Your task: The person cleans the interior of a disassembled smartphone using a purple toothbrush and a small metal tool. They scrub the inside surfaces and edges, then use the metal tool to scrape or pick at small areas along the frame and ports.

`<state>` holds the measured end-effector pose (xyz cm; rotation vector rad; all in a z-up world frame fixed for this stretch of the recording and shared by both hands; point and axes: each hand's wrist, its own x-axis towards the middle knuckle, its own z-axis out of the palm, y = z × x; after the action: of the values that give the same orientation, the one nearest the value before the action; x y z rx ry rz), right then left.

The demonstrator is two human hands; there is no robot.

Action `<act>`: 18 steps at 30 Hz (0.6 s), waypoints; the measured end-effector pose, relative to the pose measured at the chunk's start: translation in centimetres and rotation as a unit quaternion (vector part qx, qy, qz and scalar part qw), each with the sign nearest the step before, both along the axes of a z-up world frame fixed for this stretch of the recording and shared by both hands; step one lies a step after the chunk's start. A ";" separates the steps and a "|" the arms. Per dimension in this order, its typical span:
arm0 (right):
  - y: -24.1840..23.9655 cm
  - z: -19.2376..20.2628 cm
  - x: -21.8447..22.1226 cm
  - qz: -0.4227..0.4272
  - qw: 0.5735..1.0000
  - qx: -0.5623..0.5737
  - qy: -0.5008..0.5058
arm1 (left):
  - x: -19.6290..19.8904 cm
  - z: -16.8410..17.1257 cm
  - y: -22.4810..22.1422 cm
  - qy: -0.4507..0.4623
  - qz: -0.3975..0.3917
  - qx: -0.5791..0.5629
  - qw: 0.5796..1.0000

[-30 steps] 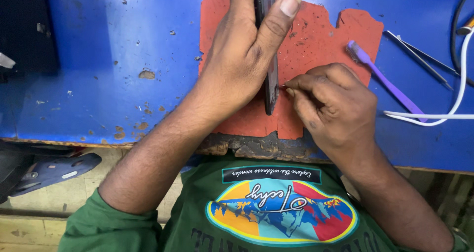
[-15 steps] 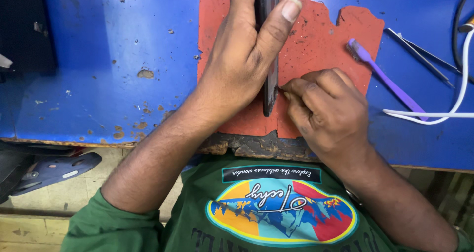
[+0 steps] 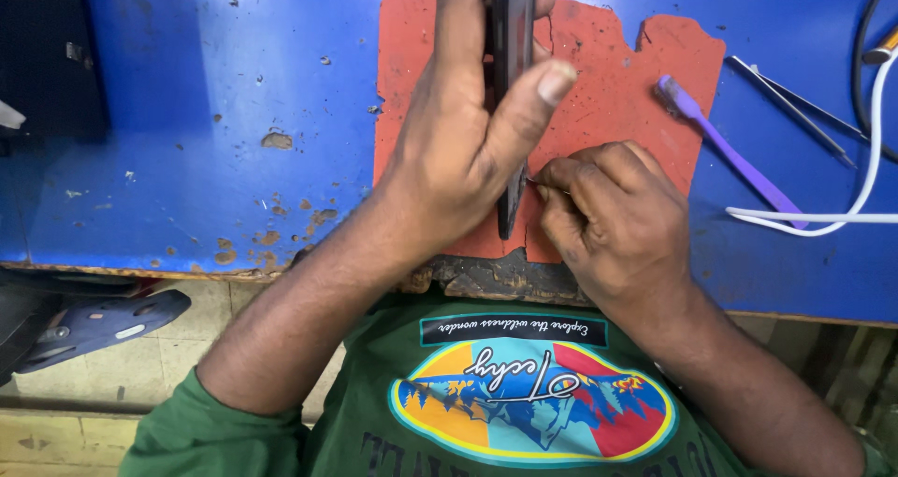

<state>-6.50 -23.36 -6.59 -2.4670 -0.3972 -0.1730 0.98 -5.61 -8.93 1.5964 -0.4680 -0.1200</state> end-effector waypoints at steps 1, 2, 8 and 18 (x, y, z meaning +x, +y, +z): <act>0.0 0.0 0.0 -0.002 1.000 0.000 0.004 | -0.4 0.0 0.2 -0.010 -0.004 0.003 1.000; 0.0 0.0 0.0 -0.003 1.000 -0.001 0.007 | -0.7 0.0 0.4 -0.020 -0.009 0.005 1.000; 0.2 0.2 -0.2 -0.003 1.000 0.005 0.022 | -2.4 -1.1 1.3 -0.104 -0.009 0.007 0.995; -1.0 -0.1 -0.4 -0.082 0.990 0.096 0.069 | -4.2 -0.9 2.1 -0.085 0.026 -0.038 0.995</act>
<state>-6.91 -24.35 -6.68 -2.3028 -0.1133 -0.1031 -3.19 -3.52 -9.84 1.5499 -0.5572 0.0729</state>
